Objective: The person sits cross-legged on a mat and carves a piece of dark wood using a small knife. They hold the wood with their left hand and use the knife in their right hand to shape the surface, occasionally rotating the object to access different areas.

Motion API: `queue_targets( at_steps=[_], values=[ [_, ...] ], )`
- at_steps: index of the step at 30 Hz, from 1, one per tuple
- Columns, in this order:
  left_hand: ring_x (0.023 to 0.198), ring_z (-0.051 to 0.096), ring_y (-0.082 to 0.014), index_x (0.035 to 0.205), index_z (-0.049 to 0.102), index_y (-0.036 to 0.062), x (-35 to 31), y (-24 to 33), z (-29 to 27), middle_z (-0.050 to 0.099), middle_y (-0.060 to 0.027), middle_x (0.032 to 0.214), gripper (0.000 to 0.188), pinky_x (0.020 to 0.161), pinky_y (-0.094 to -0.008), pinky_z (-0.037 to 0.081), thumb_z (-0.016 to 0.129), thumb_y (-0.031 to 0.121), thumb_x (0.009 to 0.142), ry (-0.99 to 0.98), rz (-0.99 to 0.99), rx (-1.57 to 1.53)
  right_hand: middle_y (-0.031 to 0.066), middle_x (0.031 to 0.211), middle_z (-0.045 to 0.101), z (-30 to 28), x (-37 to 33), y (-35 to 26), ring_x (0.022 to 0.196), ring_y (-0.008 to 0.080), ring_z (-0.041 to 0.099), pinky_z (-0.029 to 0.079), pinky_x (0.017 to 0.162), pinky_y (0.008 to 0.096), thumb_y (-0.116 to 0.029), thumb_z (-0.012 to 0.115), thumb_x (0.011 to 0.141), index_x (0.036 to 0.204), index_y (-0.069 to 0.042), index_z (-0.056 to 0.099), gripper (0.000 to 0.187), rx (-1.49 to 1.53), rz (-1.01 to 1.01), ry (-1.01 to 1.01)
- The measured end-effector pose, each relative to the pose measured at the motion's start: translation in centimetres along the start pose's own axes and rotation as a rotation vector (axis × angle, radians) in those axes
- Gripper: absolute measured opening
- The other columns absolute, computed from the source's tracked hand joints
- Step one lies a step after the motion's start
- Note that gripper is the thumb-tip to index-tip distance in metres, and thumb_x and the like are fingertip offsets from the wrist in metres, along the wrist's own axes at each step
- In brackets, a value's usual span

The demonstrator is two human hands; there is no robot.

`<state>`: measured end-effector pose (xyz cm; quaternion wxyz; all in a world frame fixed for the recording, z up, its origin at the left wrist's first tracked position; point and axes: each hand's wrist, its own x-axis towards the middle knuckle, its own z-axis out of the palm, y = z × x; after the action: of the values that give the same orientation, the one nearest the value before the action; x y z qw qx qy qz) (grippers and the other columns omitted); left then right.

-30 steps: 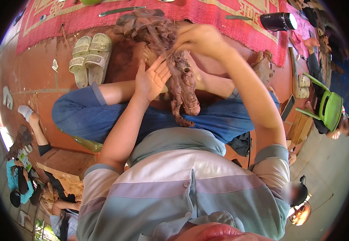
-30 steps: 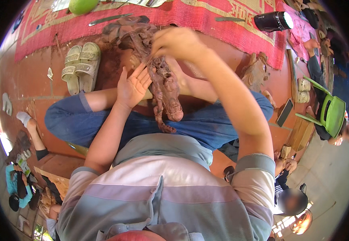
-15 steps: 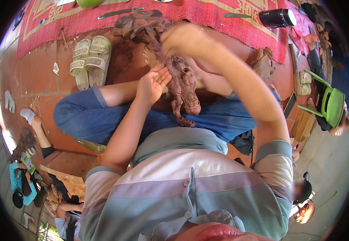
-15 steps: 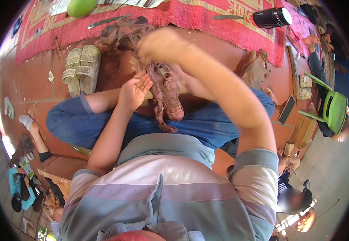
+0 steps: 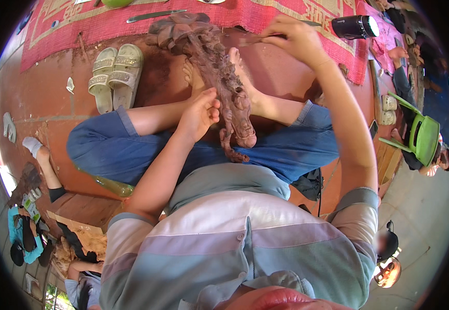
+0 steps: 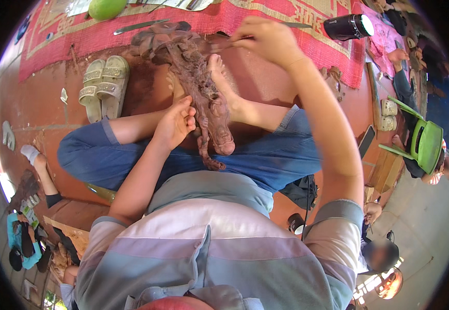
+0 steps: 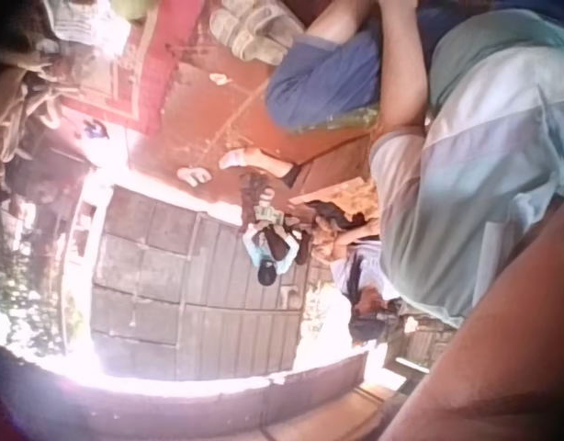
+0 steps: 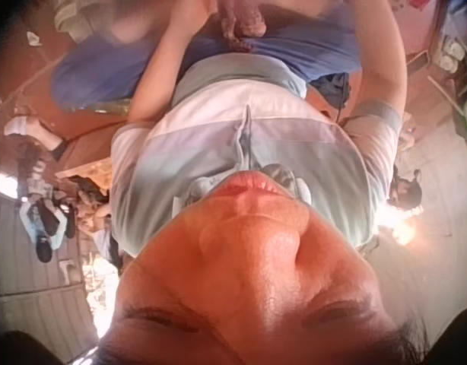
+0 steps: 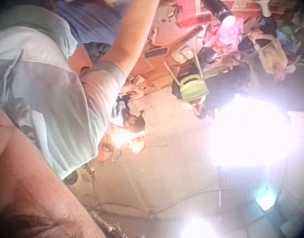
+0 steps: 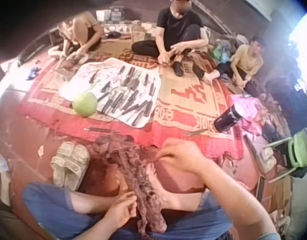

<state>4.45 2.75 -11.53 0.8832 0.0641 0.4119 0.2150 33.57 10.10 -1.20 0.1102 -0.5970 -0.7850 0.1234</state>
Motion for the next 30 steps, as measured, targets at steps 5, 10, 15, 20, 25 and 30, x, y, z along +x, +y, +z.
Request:
queue_targets(
  at_steps=[5,10,15,20,25,30],
  values=[
    [0.053,0.041,-0.0043,0.115,0.054,0.01,0.0,-0.3,0.4,0.046,0.0047,0.066,0.03,0.049,-0.0198,0.031,0.065,0.02,0.089,0.018,0.039,0.207,-0.0022,0.092,0.059,7.6,1.4,-8.5,0.086,0.0208,0.063,0.052,0.071,0.034,-0.025,0.063,0.079,0.085,-0.024,0.07,0.01,0.111,-0.24,-0.2],
    [0.054,0.041,-0.0042,0.11,0.058,0.0085,0.5,-0.9,0.3,0.047,0.0051,0.066,0.024,0.049,-0.0196,0.032,0.065,0.017,0.088,0.084,0.07,0.137,-0.0014,0.091,0.06,9.6,3.2,-10.7,0.088,0.0215,0.063,0.052,0.072,0.0343,-0.018,0.063,0.077,0.086,-0.021,0.07,0.012,-0.094,-0.261,-0.345],
    [0.054,0.042,-0.0047,0.114,0.056,0.0068,0.6,-1.0,0.6,0.048,0.0046,0.067,0.029,0.049,-0.0197,0.034,0.064,0.015,0.088,0.096,0.087,0.203,0.0015,0.097,0.061,3.6,-0.7,0.6,0.089,0.0225,0.062,0.051,0.073,0.0361,-0.018,0.06,0.08,0.09,-0.019,0.069,0.014,-0.26,-0.237,0.001],
    [0.051,0.041,-0.0052,0.131,0.045,0.0094,1.1,1.5,2.1,0.046,0.0046,0.065,0.041,0.049,-0.02,0.033,0.057,0.019,0.093,0.073,0.136,0.097,0.0022,0.091,0.061,-2.0,-6.2,4.3,0.083,0.0209,0.062,0.05,0.073,0.0321,-0.022,0.068,0.079,0.091,-0.016,0.072,0.014,0.001,0.283,-0.04],
    [0.044,0.036,-0.0049,0.133,0.038,0.0069,2.0,1.4,1.2,0.04,0.0049,0.057,0.049,0.041,-0.0201,0.027,0.06,0.02,0.091,0.003,0.016,0.109,0.0045,0.092,0.062,2.1,-5.8,0.0,0.088,0.0196,0.062,0.05,0.078,0.0302,-0.012,0.068,0.079,0.098,-0.017,0.072,0.02,0.322,0.134,0.174],
    [0.04,0.034,-0.0047,0.124,0.042,0.006,1.7,1.3,1.3,0.04,0.0046,0.055,0.044,0.037,-0.0195,0.023,0.064,0.018,0.089,-0.07,-0.015,0.157,0.0002,0.088,0.059,10.9,1.0,-7.6,0.091,0.0208,0.06,0.05,0.076,0.0341,-0.022,0.063,0.08,0.086,-0.022,0.072,0.011,0.213,-0.074,0.141]
  ],
)
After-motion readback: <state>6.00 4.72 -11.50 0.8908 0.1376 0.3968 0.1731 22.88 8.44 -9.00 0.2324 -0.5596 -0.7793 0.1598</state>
